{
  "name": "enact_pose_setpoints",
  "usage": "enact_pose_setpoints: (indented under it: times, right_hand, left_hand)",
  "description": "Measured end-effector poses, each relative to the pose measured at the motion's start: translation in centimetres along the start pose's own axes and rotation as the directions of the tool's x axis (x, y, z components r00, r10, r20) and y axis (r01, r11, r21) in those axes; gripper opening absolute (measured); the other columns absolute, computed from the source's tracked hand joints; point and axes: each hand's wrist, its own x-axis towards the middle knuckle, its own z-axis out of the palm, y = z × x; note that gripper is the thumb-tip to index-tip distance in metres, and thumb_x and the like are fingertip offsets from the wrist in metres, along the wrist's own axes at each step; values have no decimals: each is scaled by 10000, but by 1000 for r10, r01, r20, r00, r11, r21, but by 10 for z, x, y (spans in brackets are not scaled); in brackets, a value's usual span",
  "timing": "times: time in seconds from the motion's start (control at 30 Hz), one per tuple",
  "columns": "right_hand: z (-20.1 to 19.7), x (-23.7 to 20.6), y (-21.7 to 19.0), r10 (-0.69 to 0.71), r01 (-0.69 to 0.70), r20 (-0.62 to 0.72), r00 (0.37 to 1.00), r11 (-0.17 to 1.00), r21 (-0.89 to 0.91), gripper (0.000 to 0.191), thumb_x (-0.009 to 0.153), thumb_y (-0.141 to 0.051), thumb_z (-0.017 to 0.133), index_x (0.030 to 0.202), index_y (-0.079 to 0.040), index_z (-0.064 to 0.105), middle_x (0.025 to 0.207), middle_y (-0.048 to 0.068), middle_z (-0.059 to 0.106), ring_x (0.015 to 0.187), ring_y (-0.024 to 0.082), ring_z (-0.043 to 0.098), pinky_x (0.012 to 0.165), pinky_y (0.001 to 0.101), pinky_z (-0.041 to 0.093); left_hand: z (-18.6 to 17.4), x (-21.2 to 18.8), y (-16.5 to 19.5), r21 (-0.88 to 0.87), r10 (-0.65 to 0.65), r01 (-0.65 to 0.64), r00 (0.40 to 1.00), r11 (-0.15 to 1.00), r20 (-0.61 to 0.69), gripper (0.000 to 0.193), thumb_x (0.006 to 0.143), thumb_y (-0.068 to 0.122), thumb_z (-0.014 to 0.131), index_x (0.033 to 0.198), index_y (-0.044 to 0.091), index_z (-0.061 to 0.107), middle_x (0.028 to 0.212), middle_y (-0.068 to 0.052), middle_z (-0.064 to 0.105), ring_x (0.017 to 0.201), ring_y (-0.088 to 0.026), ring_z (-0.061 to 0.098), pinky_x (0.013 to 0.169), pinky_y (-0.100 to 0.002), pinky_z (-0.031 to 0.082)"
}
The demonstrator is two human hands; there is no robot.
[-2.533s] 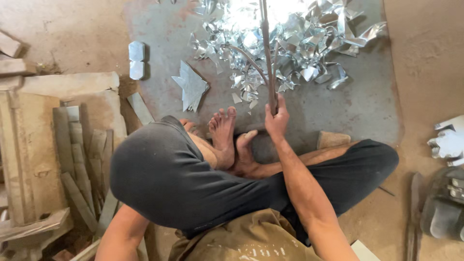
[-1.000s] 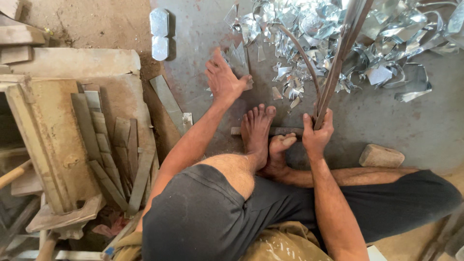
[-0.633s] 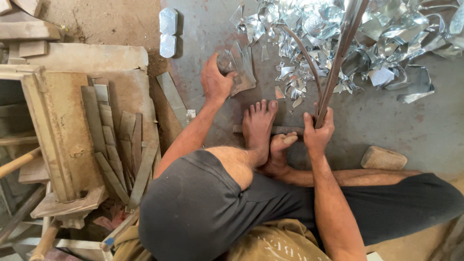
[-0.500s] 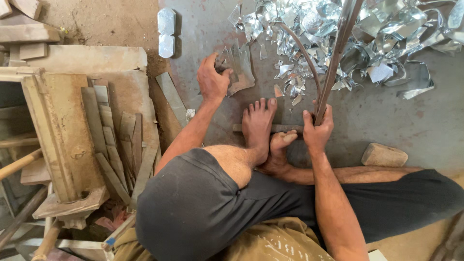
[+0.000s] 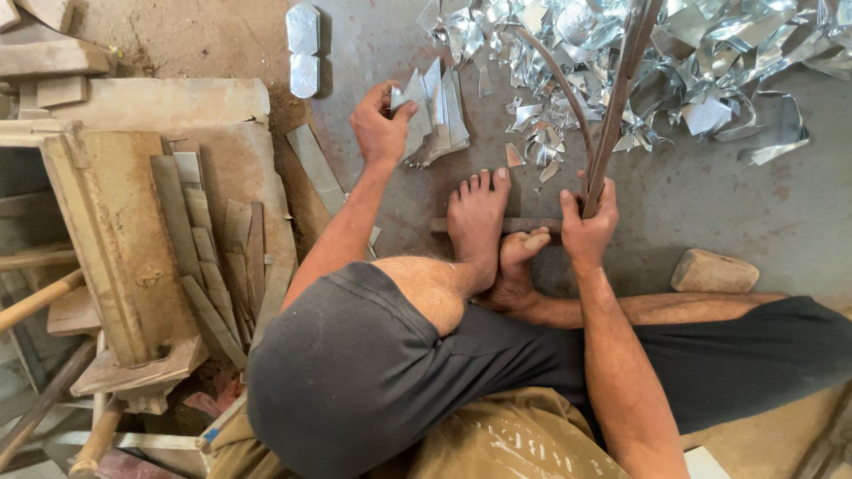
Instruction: The person sits on the workshop floor and trims small triangular sheet-metal pieces, cutting and shaping their edges with a small hand-held cutting tool and setting finished pieces aside. Later the person handles a wooden frame with metal rods and a mallet, positioning pieces against it.
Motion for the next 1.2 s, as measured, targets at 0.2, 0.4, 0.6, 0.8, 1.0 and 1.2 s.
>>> enact_pose_setpoints:
  times: [0.2,0.4,0.6,0.8,1.0,1.2]
  right_hand:
    - [0,0,0,-28,29,1,1000,1000,-5,339,965,-19,758,1267,-11,604,1082,21,646,851,103,569,781,283,509]
    - [-1,0,1,-15,15,8,1000,1000,11,336,969,-25,757,1264,-13,596,1055,10,642,825,91,571,761,271,505]
    - [0,0,1,-10,10,6,1000,1000,4,333,962,-17,764,1254,-15,604,966,0,603,791,87,532,722,271,475]
    - [0,0,-2,30,-30,10,1000,999,26,332,961,-22,761,1257,-19,610,899,-19,575,772,76,525,700,257,466]
    - [1,1,-5,2,-2,8,1000,999,51,335,960,-16,758,1261,-18,610,924,-11,597,804,78,556,730,256,487]
    - [0,2,-9,4,-4,1,1000,999,47,338,945,-12,760,1249,-22,615,937,-7,606,796,73,557,729,262,491]
  left_hand:
    - [1,5,-4,92,60,-69,993,993,98,627,660,147,959,1211,35,680,957,-145,714,864,-298,658,798,-394,532]
    - [0,-3,1,302,75,-117,986,946,148,866,550,187,1000,1313,89,603,1165,-158,635,1125,-386,574,970,-462,466]
    - [-5,-10,6,282,70,-87,995,955,67,807,583,171,984,1293,82,610,1148,-146,658,1102,-395,617,918,-469,493]
    - [-2,-10,0,270,94,-113,992,956,82,794,635,150,960,1329,82,581,1193,-171,638,1118,-401,611,929,-474,495]
    - [-2,0,-1,335,41,-85,990,938,138,791,613,192,976,1303,96,600,1181,-174,657,1132,-400,595,954,-482,480]
    - [-3,-4,1,242,150,-162,986,957,69,740,600,158,976,1242,43,627,1097,-192,711,1023,-375,667,868,-448,522]
